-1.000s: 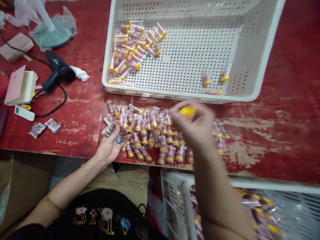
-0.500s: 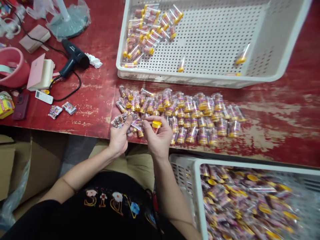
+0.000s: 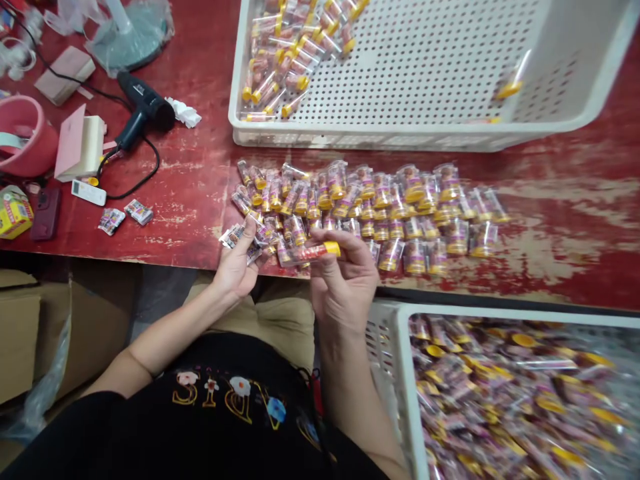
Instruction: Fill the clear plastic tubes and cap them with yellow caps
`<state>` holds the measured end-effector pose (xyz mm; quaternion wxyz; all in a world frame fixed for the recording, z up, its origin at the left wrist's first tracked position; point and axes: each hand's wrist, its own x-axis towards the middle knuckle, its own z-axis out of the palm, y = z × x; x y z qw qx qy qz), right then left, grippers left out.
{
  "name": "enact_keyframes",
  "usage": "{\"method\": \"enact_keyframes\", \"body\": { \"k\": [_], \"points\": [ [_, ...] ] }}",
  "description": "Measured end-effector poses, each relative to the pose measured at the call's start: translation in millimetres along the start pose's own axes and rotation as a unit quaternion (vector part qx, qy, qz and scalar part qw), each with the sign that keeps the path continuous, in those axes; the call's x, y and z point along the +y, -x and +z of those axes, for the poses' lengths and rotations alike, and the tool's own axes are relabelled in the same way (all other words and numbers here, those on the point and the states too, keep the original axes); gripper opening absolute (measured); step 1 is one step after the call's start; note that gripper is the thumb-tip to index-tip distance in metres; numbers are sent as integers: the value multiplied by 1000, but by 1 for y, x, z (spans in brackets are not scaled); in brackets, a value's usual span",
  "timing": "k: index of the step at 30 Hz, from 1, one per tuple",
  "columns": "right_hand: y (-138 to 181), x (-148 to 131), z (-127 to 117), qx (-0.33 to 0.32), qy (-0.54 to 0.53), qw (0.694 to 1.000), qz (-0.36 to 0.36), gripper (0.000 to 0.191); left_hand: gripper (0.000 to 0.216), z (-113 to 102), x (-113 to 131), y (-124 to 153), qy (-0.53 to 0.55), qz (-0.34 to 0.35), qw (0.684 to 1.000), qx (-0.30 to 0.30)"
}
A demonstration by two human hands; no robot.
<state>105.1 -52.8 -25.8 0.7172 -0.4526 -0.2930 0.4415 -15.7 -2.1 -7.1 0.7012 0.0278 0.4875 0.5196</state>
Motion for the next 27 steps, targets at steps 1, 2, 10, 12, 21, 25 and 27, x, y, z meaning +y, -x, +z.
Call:
{"method": "enact_keyframes", "body": {
  "k": [1,2,10,12,21,25,27],
  "points": [
    [1,0,0,18,4,1000,-15,33,33,0,-1,0,-3,-6,1000,-4],
    [2,1,1,31,15,999,-29,32,32,0,-1,1,-6,-10,1000,-7],
    [-5,23,0,-48,104,986,119,32,31,-1,-11,11,-36,46,997,-44],
    [-5,26,3,-52,144,983,101,32,33,-4,-15,11,-33,58,997,-37],
    [-2,23,3,-97,121,981,113,38,48,-5,-16,6,-37,93,995,-13],
    [-1,11,-8,-77,92,992,48,41,42,-4,-9,6,-16,27,999,-6],
    [3,5,-11,-56,97,994,-11,41,41,-4,-8,7,-11,4,1000,-10]
  ]
}}
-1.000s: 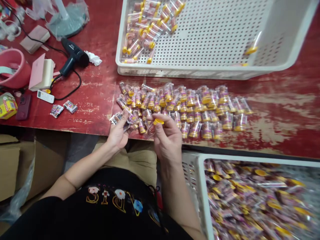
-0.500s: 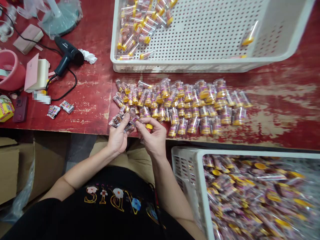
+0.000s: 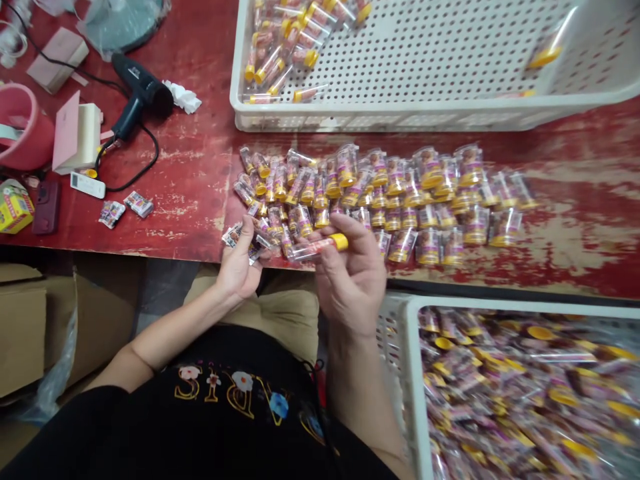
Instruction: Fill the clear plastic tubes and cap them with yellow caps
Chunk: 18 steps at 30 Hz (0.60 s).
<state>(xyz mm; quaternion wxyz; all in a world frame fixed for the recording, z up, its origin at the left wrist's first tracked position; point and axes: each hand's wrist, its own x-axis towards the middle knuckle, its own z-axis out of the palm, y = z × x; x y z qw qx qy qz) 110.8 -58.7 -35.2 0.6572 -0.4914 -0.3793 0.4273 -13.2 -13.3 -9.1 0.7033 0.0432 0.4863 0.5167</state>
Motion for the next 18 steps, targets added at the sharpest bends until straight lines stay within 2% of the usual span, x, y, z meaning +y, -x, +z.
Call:
{"method": "enact_keyframes", "body": {
  "k": [5,8,10,12,14,18],
  "points": [
    [8,-3,8,79,63,989,-110,26,38,2,-1,4,-1,-26,1000,-10],
    [13,2,13,157,138,961,-183,27,37,4,-2,7,-19,-30,999,-7],
    [17,3,13,183,173,941,-225,30,38,5,-1,9,-29,-28,999,-17],
    [23,4,12,165,177,941,-238,27,39,5,0,11,-34,-18,999,-33],
    [27,2,9,115,172,952,-224,25,39,5,1,12,-36,4,998,-42],
    [29,0,1,13,158,972,-174,35,41,3,1,11,-71,28,995,-68]
  ]
}}
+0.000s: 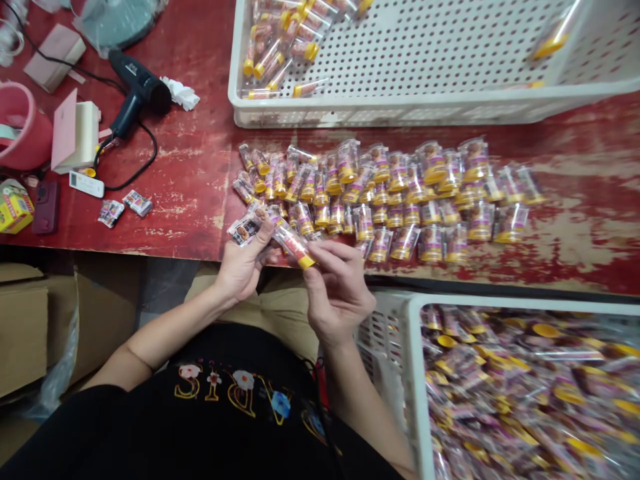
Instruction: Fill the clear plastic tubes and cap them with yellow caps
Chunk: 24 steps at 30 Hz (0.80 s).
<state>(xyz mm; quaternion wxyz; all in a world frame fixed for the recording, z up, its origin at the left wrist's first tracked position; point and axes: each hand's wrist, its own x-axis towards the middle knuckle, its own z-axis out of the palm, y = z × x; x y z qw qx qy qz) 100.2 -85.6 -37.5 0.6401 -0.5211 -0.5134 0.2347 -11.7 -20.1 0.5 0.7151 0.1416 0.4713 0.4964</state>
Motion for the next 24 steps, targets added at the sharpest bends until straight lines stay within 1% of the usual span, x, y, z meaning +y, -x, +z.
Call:
{"method": "enact_keyframes", "body": {
  "k": [3,5,6,8,10,13,16,18,20,24],
  "points": [
    [-4,1,-4,-49,-19,998,35,44,47,-3,-2,1,-38,10,998,-42],
    [-7,1,-4,-62,0,998,30,42,47,-5,-4,3,-56,25,996,-60],
    [-9,0,-4,-58,13,998,22,40,46,-6,-5,5,-64,35,995,-65],
    [-10,-2,-2,-30,27,999,16,34,47,-7,-6,7,-76,50,994,-69],
    [-9,-3,1,13,34,999,19,29,53,-8,-7,10,-81,52,992,-76],
    [-8,-6,5,55,33,998,5,31,58,-9,-8,13,-79,52,991,-93],
    [-7,-7,7,67,26,997,-11,39,59,-9,-9,14,-76,58,990,-102],
    [-8,-7,7,79,30,996,-14,41,64,-9,-9,13,-74,50,991,-98],
    [-8,-6,8,91,35,995,-13,40,65,-9,-9,12,-75,39,992,-95],
    [-5,0,11,95,54,994,-6,32,57,-11,-11,7,-74,24,992,-103]
  ]
}}
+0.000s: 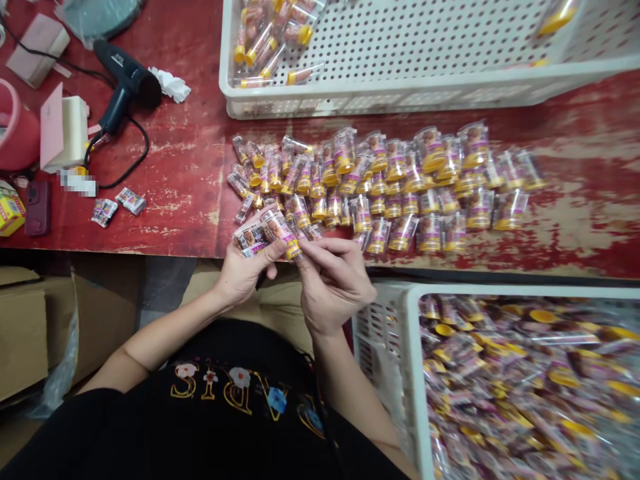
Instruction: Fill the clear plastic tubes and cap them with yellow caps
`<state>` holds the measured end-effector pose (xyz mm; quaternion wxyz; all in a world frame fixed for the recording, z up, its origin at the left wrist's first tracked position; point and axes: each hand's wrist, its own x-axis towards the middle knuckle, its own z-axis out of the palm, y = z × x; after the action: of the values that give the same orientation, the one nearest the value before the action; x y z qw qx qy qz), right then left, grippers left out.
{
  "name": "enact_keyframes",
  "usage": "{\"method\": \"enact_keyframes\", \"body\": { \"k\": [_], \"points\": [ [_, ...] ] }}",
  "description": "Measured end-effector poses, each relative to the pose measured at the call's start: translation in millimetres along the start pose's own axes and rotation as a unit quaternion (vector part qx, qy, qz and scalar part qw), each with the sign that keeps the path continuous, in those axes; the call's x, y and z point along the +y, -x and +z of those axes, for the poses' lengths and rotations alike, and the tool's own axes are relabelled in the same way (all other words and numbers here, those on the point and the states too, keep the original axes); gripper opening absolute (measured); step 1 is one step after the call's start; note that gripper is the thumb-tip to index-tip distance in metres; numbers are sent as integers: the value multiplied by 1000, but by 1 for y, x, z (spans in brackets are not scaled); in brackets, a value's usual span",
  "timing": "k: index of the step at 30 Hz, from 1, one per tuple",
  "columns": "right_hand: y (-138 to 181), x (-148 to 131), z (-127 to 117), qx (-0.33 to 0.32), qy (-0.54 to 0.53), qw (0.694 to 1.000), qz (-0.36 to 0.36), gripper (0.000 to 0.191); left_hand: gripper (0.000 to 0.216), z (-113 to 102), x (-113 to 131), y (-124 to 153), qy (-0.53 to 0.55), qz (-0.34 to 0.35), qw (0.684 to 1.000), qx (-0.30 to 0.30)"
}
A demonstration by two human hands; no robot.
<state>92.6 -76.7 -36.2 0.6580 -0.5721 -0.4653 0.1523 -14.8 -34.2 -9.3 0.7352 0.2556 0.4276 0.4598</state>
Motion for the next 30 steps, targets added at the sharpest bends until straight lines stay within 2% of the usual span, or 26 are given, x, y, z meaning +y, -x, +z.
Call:
{"method": "enact_keyframes", "body": {
  "k": [5,8,11,14,17,20,22,25,28,30],
  "points": [
    [-6,19,8,8,25,999,22,20,52,-7,-5,-15,20,-29,999,17],
    [-31,39,15,42,57,997,-17,17,55,-13,-5,-25,43,-56,997,29],
    [-66,60,27,32,100,992,-69,17,51,-20,-2,-32,65,-67,994,54],
    [-90,75,45,-11,144,983,-110,18,39,-27,2,-36,79,-72,991,76],
    [-90,76,62,-78,205,965,-146,20,32,-35,6,-39,91,-65,990,85],
    [-85,68,67,-162,261,936,-174,22,31,-43,11,-43,102,-62,988,97],
    [-99,65,67,-202,263,924,-190,28,30,-49,14,-46,110,-64,986,106],
    [-164,79,85,-213,281,922,-160,33,24,-56,17,-51,121,-57,985,107],
    [-259,109,136,-213,332,916,-68,19,17,-58,21,-55,131,-41,985,107],
    [-311,125,176,-232,337,912,-32,12,20,-56,27,-55,141,-36,983,109]
  ]
}}
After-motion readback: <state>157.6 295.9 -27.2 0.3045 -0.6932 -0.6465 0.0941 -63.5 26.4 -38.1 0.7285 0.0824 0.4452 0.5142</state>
